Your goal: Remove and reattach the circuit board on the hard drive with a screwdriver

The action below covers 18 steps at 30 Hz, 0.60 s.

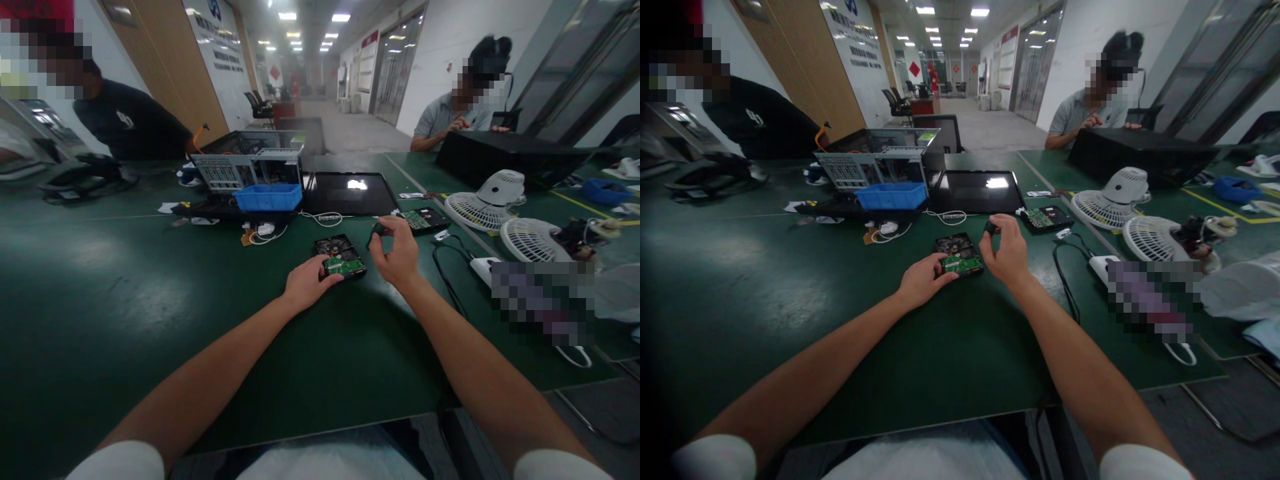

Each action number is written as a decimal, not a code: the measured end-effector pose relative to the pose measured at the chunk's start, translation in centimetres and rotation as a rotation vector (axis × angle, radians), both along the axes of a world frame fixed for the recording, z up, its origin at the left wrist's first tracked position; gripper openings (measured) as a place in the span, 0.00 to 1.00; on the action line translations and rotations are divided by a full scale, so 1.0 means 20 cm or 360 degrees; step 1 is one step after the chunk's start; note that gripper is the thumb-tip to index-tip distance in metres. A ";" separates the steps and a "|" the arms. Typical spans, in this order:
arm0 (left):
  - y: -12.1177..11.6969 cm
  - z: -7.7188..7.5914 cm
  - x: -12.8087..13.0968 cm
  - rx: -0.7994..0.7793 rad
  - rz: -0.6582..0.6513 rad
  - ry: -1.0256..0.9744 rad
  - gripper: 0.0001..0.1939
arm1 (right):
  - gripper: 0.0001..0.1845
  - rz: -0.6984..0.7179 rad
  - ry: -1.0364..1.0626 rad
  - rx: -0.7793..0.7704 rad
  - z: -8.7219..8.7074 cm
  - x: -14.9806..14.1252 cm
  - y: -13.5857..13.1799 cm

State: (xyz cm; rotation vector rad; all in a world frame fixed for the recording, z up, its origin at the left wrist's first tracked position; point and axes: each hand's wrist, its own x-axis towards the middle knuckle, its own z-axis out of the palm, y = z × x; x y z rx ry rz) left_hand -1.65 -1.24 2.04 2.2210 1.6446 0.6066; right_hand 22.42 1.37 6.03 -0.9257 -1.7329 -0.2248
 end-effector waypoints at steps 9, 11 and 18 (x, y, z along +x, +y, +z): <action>0.00 -0.02 0.00 0.0024 -0.0001 -0.0024 0.32 | 0.17 -0.0088 0.0026 -0.0077 -0.02 0.00 0.00; 0.00 -0.02 0.00 0.0027 -0.0003 -0.0026 0.32 | 0.18 -0.0059 -0.0011 -0.0099 -0.01 0.00 0.00; 0.00 0.00 0.00 0.0007 0.0003 -0.0006 0.31 | 0.21 0.0024 0.0122 -0.0189 -0.02 -0.02 0.00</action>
